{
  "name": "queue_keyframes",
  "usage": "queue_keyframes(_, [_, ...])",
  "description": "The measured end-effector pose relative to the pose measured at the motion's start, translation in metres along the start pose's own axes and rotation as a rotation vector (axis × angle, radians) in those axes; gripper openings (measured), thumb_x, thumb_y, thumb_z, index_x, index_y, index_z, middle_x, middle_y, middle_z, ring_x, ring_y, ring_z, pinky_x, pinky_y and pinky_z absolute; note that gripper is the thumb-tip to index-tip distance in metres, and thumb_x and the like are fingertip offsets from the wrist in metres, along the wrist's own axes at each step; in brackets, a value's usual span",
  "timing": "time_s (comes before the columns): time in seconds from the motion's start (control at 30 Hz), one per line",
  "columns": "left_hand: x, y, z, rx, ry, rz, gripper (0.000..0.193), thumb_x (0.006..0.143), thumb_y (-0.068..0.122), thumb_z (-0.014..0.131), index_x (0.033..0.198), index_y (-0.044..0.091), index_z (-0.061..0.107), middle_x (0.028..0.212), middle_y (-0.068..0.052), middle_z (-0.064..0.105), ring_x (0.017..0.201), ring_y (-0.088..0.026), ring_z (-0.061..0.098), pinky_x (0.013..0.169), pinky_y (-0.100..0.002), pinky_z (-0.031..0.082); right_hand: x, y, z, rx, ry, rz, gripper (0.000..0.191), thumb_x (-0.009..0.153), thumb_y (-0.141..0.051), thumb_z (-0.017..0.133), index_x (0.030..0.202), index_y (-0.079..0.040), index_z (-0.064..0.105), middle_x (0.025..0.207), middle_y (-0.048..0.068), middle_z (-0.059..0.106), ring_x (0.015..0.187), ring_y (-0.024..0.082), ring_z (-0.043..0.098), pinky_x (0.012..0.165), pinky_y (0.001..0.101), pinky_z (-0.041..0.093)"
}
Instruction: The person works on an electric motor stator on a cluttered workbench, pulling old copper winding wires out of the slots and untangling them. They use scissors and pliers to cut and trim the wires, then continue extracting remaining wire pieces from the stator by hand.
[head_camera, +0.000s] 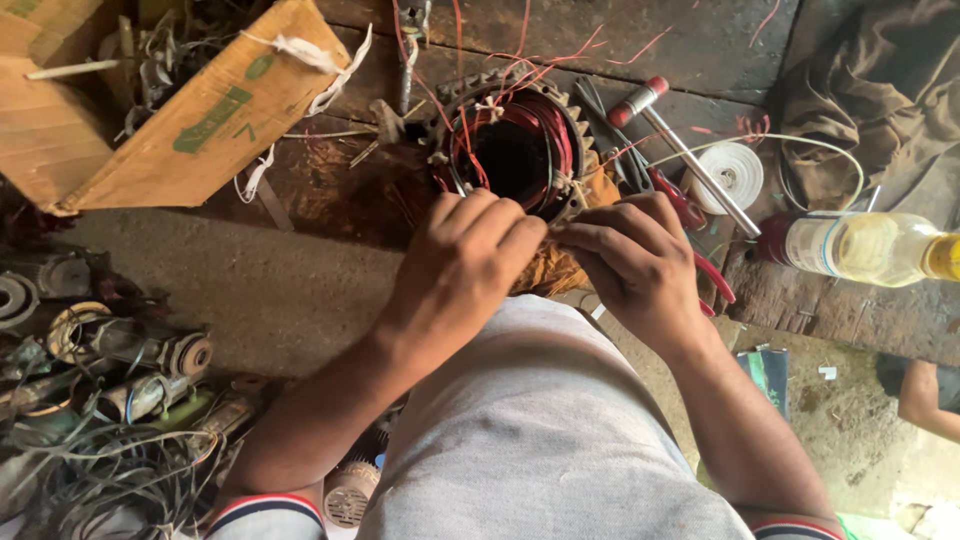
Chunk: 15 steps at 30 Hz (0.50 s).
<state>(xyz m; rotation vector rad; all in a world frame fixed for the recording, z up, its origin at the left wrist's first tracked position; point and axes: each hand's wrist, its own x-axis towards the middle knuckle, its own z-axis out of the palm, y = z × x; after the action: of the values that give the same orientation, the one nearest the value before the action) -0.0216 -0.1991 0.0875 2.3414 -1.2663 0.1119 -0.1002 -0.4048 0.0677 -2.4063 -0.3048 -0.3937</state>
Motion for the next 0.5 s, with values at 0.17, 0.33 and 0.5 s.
queue_keyframes(0.17, [-0.006, -0.004, -0.002, 0.042, 0.095, 0.011, 0.018, 0.091, 0.007, 0.071, 0.109, 0.006, 0.071, 0.104, -0.007, 0.07, 0.102, -0.022, 0.066, 0.09, -0.037, 0.053, 0.001, -0.001, 0.001, 0.045, 0.021, 0.017, 0.024, 0.09, -0.007, 0.079, 0.112, -0.014, 0.074, 0.107, 0.001, 0.072, 0.098, 0.024, 0.062, 0.089, 0.0378, 0.051])
queue_keyframes(0.33, [-0.009, -0.006, 0.007, 0.069, 0.139, 0.079, 0.012, 0.096, 0.007, 0.072, 0.108, 0.004, 0.072, 0.102, -0.005, 0.071, 0.105, -0.021, 0.063, 0.092, -0.037, 0.051, 0.003, -0.002, 0.0, 0.101, 0.008, 0.049, 0.021, 0.092, -0.006, 0.077, 0.112, -0.012, 0.073, 0.106, 0.003, 0.071, 0.097, 0.024, 0.063, 0.087, 0.0365, 0.052])
queue_keyframes(0.5, [-0.009, -0.002, 0.009, -0.015, 0.068, 0.0, 0.012, 0.092, 0.005, 0.071, 0.104, 0.002, 0.074, 0.097, -0.006, 0.072, 0.098, -0.022, 0.063, 0.086, -0.038, 0.05, 0.006, 0.0, -0.002, 0.081, -0.034, 0.05, 0.02, 0.09, -0.005, 0.077, 0.109, -0.011, 0.072, 0.103, 0.004, 0.07, 0.093, 0.025, 0.065, 0.082, 0.0365, 0.054])
